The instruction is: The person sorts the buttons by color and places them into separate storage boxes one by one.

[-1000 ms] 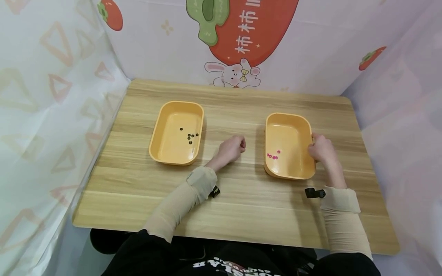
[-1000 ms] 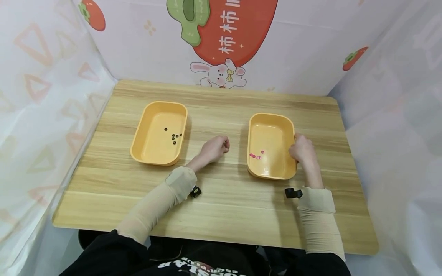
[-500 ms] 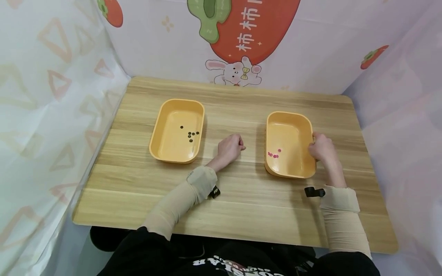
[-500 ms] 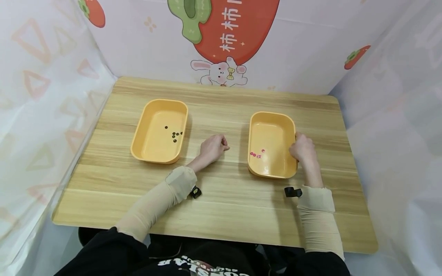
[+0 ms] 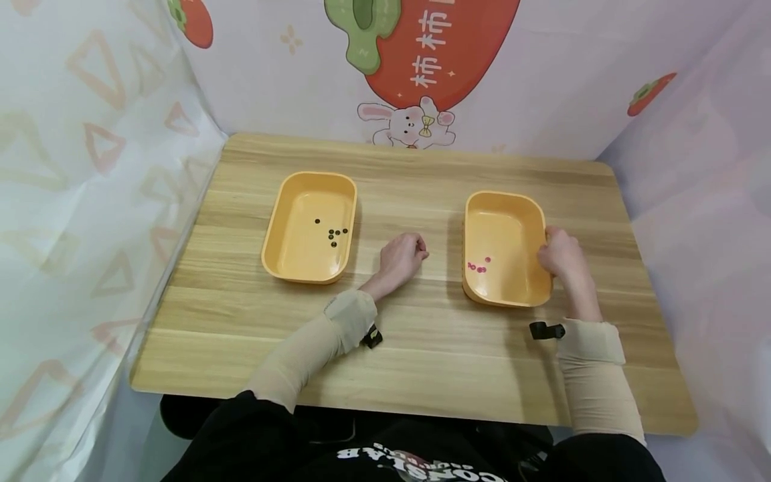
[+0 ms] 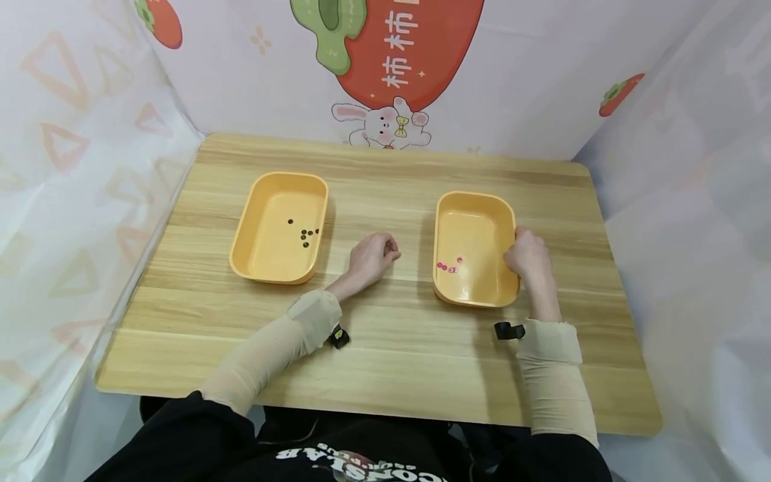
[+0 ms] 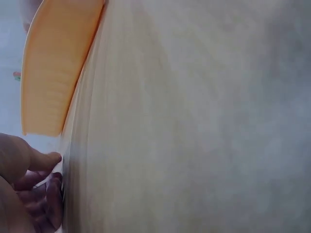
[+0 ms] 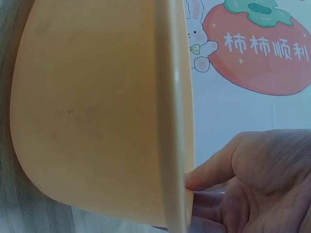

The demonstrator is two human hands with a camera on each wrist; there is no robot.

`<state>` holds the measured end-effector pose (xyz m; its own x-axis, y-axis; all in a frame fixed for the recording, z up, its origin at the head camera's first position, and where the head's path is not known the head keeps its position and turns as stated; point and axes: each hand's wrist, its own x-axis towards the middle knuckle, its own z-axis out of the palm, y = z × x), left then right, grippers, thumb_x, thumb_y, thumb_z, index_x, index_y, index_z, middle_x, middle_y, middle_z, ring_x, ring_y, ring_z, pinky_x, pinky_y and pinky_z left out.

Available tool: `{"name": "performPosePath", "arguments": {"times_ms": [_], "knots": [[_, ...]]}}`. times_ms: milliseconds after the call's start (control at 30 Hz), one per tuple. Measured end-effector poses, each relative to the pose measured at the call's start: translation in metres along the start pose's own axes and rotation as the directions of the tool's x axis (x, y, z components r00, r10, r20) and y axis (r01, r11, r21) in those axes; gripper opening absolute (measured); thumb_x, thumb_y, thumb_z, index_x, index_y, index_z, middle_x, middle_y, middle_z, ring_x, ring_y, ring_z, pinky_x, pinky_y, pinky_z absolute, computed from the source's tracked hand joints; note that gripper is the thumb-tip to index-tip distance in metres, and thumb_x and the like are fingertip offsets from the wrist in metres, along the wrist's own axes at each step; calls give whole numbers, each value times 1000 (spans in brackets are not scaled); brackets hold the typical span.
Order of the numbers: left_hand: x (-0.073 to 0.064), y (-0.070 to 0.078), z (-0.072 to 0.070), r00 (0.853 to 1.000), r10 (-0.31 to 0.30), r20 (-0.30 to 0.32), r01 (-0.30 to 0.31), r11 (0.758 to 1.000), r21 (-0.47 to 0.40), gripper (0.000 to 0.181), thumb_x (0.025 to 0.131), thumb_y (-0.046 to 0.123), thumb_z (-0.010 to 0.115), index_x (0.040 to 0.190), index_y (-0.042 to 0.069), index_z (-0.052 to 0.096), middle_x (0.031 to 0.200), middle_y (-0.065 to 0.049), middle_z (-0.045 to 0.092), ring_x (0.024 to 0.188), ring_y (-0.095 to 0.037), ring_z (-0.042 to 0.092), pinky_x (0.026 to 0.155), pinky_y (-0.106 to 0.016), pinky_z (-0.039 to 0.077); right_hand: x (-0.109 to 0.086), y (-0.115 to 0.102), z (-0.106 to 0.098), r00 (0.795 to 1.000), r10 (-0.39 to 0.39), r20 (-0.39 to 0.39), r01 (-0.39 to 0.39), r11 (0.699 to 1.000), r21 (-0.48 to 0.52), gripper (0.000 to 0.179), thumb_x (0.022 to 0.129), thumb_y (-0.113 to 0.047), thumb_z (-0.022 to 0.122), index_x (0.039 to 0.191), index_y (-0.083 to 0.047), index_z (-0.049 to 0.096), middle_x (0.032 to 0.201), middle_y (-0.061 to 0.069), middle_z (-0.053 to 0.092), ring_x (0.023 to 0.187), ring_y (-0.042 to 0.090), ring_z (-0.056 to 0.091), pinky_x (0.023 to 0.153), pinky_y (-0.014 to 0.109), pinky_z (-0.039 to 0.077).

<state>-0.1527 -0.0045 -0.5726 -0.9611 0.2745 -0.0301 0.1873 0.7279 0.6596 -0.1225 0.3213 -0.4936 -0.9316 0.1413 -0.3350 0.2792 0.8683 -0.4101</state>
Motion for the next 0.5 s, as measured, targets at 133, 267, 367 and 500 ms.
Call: {"name": "performPosePath", "arguments": {"times_ms": [133,267,367,500], "knots": [[-2,-1,-3,995,75,-67,-79,996,-52,6,104,13,73,103,9,77,97,-6,82,82,-17,75,72,-30,58,12,11,3,1000,9,-3,-9,1000,-14,60,95,-5,41,153,10,45,118,38,65,82,38,65,64,41,57],[-2,2,-10,983,128,-133,-144,982,-124,9,104,9,71,108,3,77,99,-11,85,87,-23,82,76,-31,63,12,11,3,1000,11,0,-11,1000,-14,64,95,-5,41,158,10,42,124,39,64,83,37,66,63,39,57],[-1,5,-15,987,120,-105,-141,963,-230,15,105,8,71,114,-1,78,100,-15,85,82,-24,83,68,-27,64,5,4,2,1000,15,-1,-15,1000,-10,62,97,-5,40,156,10,44,126,39,63,84,37,67,64,38,58],[0,11,-22,996,81,-33,-87,911,-404,17,105,2,71,116,-7,79,100,-20,85,78,-28,83,65,-23,65,-7,-6,-3,1000,3,4,-3,1000,2,55,98,-4,38,150,12,47,122,39,63,86,38,67,62,35,57]]}}
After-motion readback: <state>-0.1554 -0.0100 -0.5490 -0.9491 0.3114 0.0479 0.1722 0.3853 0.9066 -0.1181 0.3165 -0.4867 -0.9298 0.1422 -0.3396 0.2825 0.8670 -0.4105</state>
